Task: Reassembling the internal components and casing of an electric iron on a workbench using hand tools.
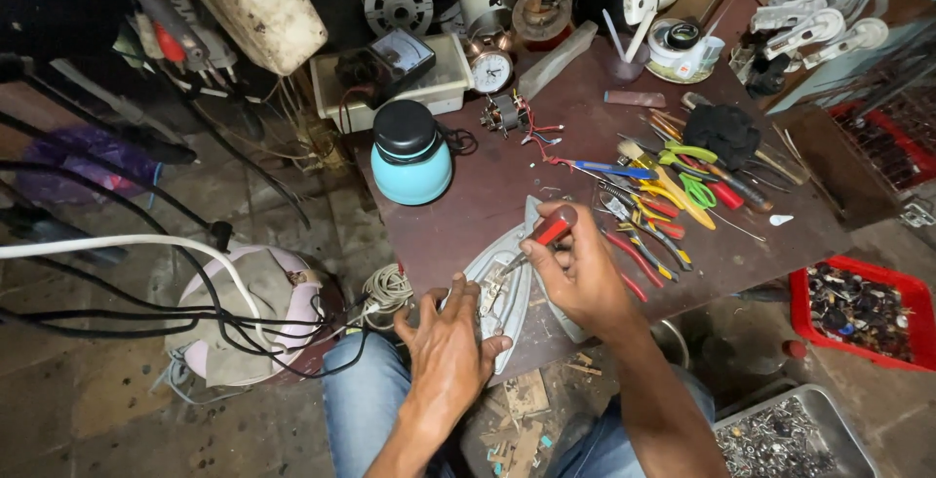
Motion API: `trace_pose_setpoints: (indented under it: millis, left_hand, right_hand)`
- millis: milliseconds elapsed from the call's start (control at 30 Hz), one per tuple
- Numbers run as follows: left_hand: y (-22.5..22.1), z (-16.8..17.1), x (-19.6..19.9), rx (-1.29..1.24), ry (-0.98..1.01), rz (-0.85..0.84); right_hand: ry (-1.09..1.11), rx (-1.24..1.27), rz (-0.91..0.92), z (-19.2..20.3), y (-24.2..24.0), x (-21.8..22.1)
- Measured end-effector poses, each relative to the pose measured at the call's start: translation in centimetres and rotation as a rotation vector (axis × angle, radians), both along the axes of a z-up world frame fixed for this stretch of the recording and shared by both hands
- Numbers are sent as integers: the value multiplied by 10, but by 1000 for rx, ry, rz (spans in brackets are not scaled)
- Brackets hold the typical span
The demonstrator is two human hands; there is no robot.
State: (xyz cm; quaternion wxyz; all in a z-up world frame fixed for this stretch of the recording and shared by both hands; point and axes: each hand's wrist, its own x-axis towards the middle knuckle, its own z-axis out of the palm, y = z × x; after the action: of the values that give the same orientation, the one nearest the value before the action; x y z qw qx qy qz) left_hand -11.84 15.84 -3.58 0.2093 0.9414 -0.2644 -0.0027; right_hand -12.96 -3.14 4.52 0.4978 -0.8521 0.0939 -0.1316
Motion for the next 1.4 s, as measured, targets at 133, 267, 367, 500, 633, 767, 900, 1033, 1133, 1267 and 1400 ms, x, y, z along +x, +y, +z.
trace_pose_setpoints:
  millis: [133,267,367,500,633,767,900,1033,1133,1267,1400]
  left_hand:
    - [0,-3,1,-6,-10,-5]
    - [-1,-1,1,19,4,-2]
    - [-1,3,1,18,27,-9]
    - [-2,7,1,12,44,-4]
    - [-1,3,1,29,31,-4]
    - [0,0,1,38,-10,-18]
    - [0,2,2,-1,-67,-12]
    - [2,2,4,-55,-76,-49]
    - [3,-1,7,54,19,-62]
    - [0,-17,10,105,21,-47]
    - [-1,-31,3,75,-62,25]
  right_hand:
    - [5,9,-5,3,1,2]
    - [13,3,-12,10,7,2]
    - [-73,-68,-1,9,12,3]
    - [-276,-293,103,1,11,9]
    - [-372,-239,54,4,18,16]
    - [-590,299,202,-23,25,39]
    - [-759,537,276,-31,31,47]
    - [-757,578,273,-23,26,55]
    - [-791,579,247,-28,30,55]
    - [-865,377,62,-40,26,60]
    - [-813,566,164,-44,24,54]
